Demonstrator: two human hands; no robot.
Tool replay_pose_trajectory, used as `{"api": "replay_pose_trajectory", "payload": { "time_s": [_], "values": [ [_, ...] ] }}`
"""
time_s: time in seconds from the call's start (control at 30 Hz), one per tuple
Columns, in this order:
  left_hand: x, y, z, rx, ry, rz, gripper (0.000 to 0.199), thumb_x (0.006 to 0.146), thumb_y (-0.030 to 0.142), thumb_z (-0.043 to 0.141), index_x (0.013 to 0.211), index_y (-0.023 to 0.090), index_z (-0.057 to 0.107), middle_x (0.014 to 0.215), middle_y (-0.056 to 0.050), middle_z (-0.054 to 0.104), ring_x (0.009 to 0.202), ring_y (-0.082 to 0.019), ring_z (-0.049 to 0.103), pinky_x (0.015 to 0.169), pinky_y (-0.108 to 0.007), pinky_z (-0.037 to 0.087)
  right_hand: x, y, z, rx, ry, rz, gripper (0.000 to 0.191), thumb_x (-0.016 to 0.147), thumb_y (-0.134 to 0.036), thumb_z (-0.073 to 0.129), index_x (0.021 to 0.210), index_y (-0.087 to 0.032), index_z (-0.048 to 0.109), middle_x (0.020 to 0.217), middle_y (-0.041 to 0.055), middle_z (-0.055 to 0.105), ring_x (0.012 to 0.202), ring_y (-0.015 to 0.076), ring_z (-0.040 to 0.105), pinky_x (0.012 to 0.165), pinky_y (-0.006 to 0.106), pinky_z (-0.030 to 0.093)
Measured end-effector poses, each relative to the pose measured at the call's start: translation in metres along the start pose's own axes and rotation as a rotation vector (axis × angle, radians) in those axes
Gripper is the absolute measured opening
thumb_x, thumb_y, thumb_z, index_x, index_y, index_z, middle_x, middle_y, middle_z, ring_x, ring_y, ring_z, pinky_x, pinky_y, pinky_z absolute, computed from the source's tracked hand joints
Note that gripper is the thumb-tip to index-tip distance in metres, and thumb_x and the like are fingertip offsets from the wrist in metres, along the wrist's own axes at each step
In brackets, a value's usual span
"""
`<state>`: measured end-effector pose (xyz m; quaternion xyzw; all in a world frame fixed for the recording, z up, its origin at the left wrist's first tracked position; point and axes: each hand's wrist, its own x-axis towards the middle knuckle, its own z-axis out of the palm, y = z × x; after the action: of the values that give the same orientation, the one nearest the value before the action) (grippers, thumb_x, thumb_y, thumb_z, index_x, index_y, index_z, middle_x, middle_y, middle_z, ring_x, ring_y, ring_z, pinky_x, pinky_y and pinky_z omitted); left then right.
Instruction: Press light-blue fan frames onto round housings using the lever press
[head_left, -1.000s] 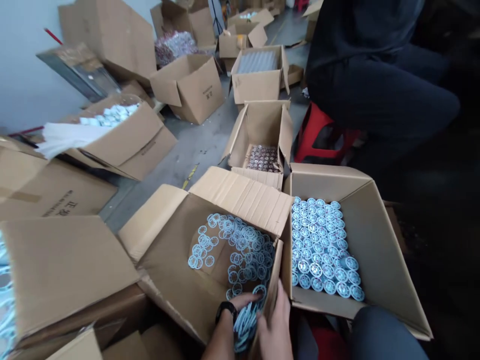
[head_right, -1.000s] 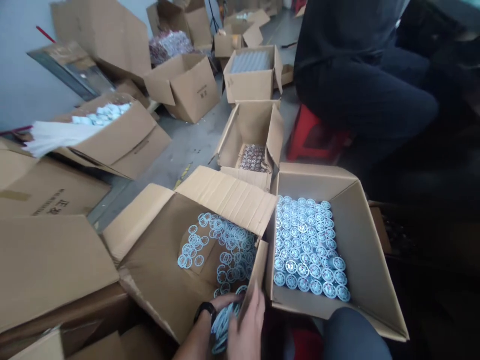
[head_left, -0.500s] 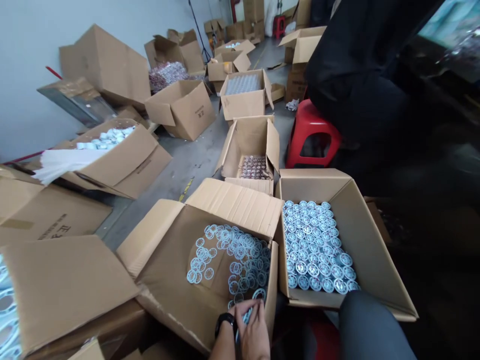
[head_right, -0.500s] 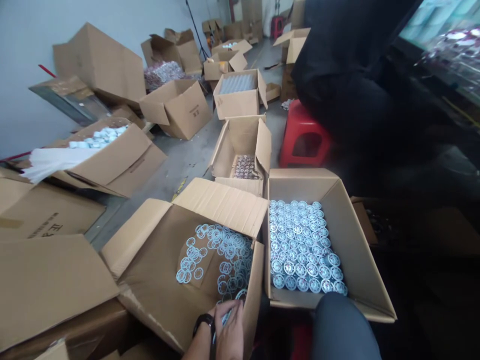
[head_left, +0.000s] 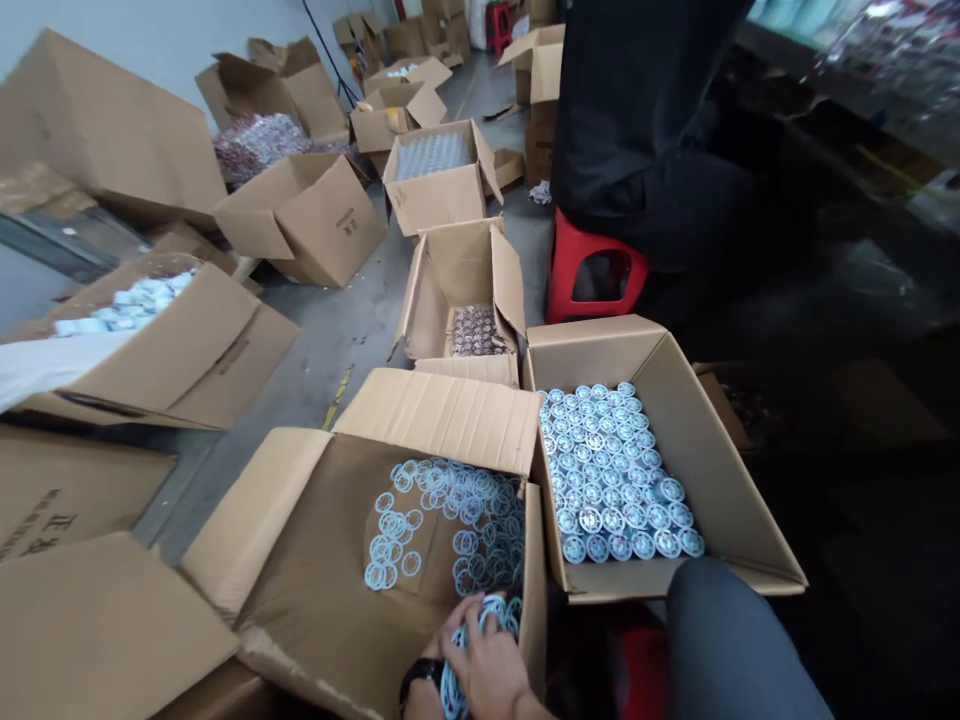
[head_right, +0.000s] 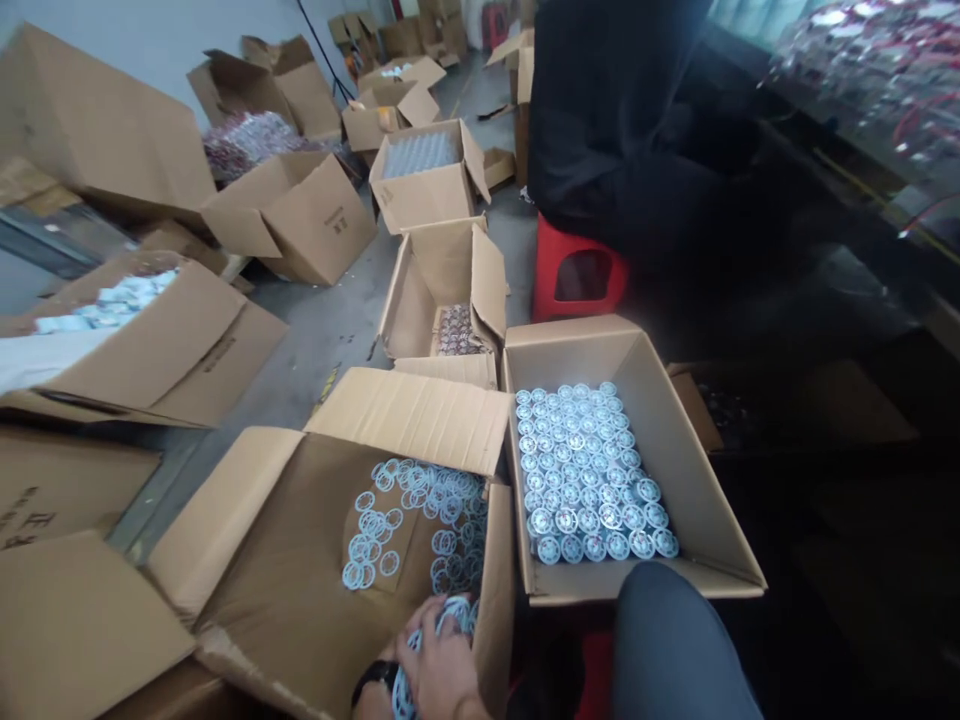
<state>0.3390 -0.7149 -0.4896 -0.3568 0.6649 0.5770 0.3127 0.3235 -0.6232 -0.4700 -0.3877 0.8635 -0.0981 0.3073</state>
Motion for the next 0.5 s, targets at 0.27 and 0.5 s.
{"api": "replay_pose_trajectory", "payload": {
  "time_s": [0.27, 0.5],
  "values": [
    [-0.020, 0.044, -0.067, -0.016, 0.000, 0.237, 0.037, 0.073, 0.041, 0.071, 0.108, 0.026, 0.068, 0.127, -0.003, 0.066, 0.128, -0.025, 0.052, 0.117, -0.043, 0.029, 0.004, -0.016, -0.074, -0.026, 0.129, -0.160, 0.047, 0.089, -0.018, 0.054, 0.133, -0.030, 0.042, 0.135, 0.0233, 0.047, 0.100, 0.0371, 0.065, 0.056, 0.048, 0.058],
    [-0.092, 0.125, -0.100, -0.009, 0.118, 0.353, 0.038, 0.057, 0.040, 0.065, 0.093, 0.032, 0.074, 0.122, 0.003, 0.071, 0.130, -0.029, 0.051, 0.119, -0.037, 0.028, -0.013, -0.046, -0.158, -0.079, 0.323, -0.264, 0.034, 0.097, -0.030, 0.043, 0.130, -0.035, 0.040, 0.133, 0.0202, 0.051, 0.092, 0.0336, 0.068, 0.048, 0.043, 0.057]
  ]
}}
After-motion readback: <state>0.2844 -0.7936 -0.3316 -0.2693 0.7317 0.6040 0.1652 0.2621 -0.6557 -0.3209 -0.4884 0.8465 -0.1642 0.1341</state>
